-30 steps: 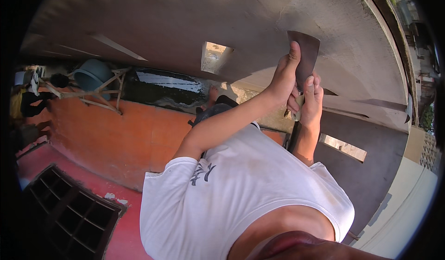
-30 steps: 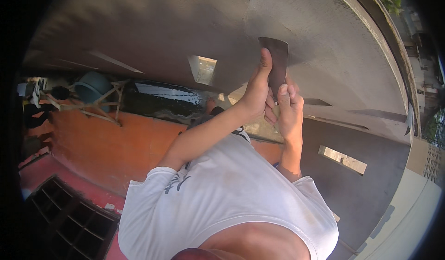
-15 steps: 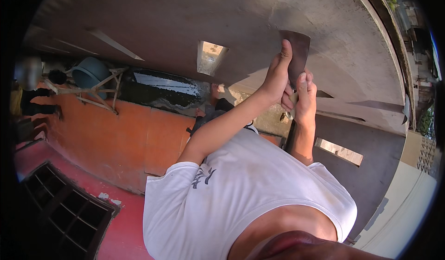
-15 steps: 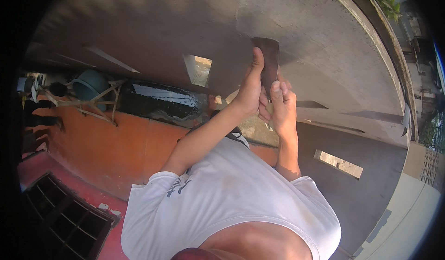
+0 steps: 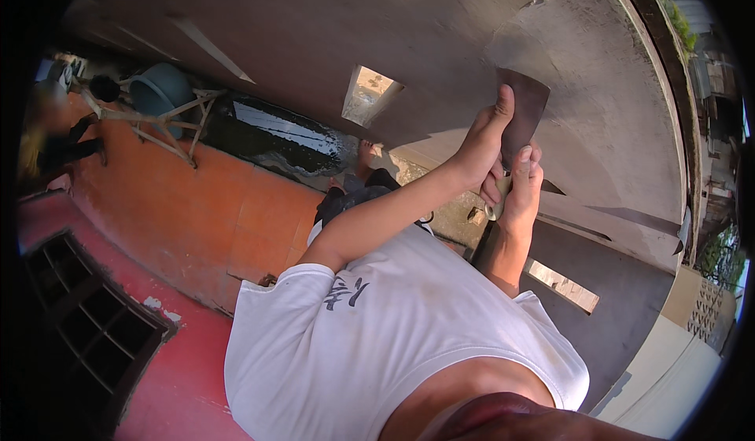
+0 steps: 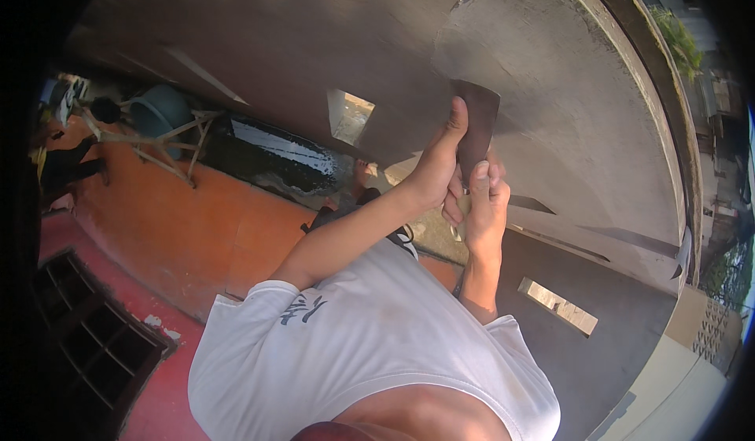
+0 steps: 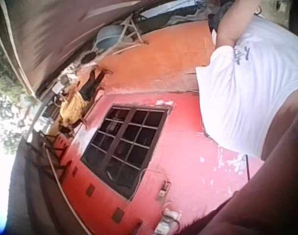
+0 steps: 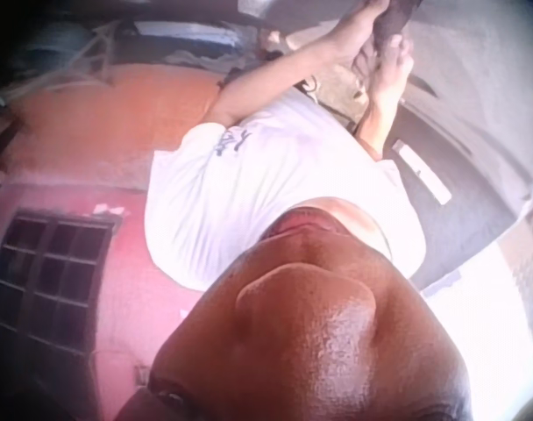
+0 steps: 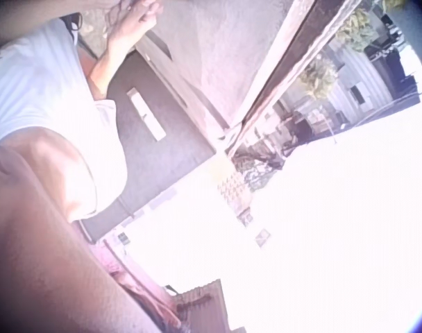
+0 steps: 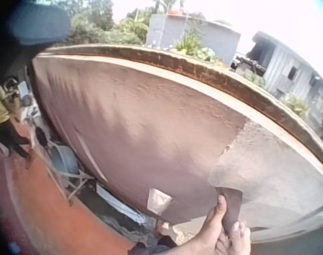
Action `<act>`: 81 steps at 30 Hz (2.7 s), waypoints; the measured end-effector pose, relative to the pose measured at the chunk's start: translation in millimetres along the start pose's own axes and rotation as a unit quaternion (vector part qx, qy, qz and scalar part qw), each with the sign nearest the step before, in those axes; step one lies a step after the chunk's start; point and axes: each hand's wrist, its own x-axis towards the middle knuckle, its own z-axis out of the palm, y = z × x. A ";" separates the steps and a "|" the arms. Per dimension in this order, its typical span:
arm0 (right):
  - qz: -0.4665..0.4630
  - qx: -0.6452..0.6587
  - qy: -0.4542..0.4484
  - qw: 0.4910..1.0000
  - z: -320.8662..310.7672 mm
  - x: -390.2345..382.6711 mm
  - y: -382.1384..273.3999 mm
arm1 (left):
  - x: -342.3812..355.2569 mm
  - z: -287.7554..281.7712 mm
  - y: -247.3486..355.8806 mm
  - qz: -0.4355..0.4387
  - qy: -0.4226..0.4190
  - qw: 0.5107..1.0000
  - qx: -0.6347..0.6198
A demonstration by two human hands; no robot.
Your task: The person uses a trowel to apply and smooth plaster on a ceiling surface. They repeatedly spread the material and level the surface, occasionally wiping the trowel blade with their hand.
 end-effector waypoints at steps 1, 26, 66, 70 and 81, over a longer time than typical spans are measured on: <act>0.008 0.012 -0.017 1.000 -5.7 -1.7 0.9 | -1.0 2.0 -3.0 -0.009 0.016 1.000 0.002; -0.004 0.132 -0.132 0.982 11.7 22.7 9.2 | 4.5 -13.7 22.0 0.047 0.040 0.998 0.016; -0.043 0.374 -0.162 0.912 86.6 43.0 40.4 | -13.7 -18.3 103.8 0.087 0.047 0.959 0.266; -0.032 0.367 -0.128 0.921 79.3 21.5 66.4 | -28.7 -42.5 88.1 -0.031 0.045 0.957 0.286; 0.009 0.280 -0.182 0.943 52.4 10.8 84.0 | -174.7 -299.1 -56.3 -0.060 0.281 0.924 0.254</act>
